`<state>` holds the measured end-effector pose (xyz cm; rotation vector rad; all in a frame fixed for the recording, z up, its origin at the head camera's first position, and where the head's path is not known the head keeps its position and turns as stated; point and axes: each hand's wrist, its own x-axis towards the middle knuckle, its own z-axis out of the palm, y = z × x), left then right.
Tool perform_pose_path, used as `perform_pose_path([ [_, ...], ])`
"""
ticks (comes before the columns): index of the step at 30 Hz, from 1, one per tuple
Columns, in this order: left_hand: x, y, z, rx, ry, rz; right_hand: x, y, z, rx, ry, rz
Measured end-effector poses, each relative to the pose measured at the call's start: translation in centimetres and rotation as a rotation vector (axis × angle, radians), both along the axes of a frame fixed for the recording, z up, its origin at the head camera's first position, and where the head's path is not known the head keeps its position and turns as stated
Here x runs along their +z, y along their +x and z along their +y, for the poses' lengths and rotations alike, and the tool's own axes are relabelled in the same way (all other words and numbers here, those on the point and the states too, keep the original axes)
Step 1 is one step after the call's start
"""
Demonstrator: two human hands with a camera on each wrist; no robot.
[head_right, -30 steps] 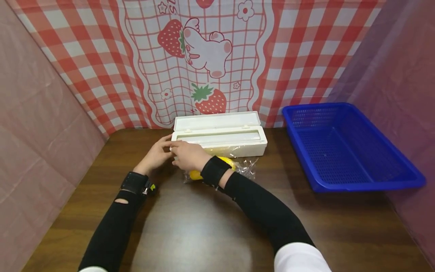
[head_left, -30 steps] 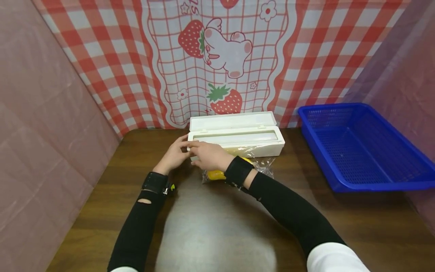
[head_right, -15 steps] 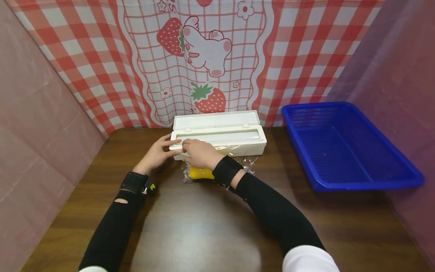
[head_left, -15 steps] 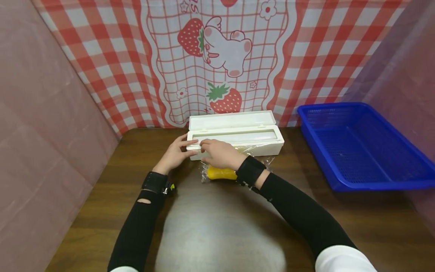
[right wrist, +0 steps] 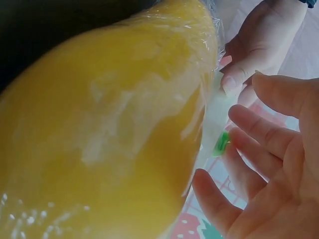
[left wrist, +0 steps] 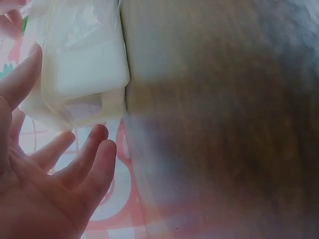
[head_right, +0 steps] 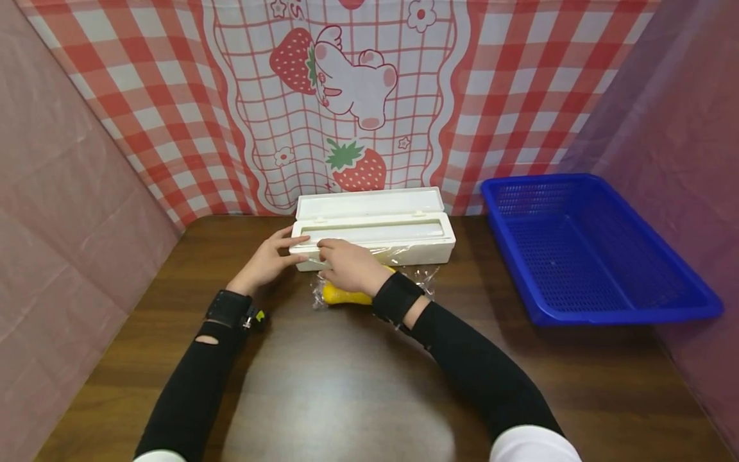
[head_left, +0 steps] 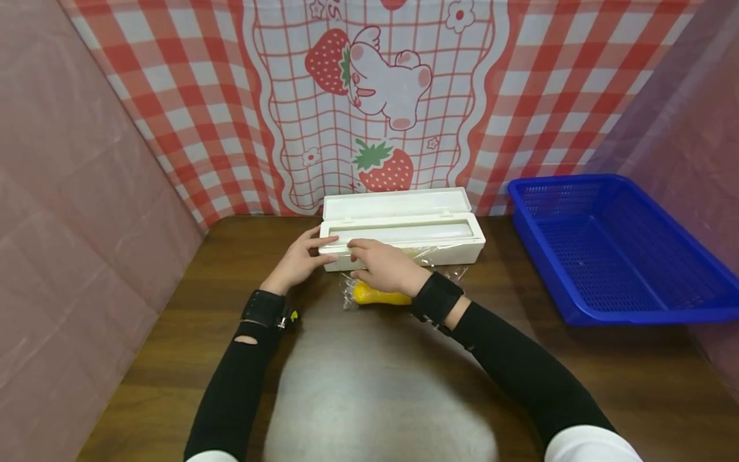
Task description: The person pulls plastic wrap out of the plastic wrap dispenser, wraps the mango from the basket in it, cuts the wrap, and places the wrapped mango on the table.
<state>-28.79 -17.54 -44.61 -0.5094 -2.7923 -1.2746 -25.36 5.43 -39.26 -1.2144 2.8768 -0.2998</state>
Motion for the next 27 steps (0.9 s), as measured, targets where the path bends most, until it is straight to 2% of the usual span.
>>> perform_pose_path([
  [27, 0.18, 0.09, -0.11, -0.008, 0.002, -0.027, -0.37, 0.47, 0.70, -0.023, -0.039, 0.057],
])
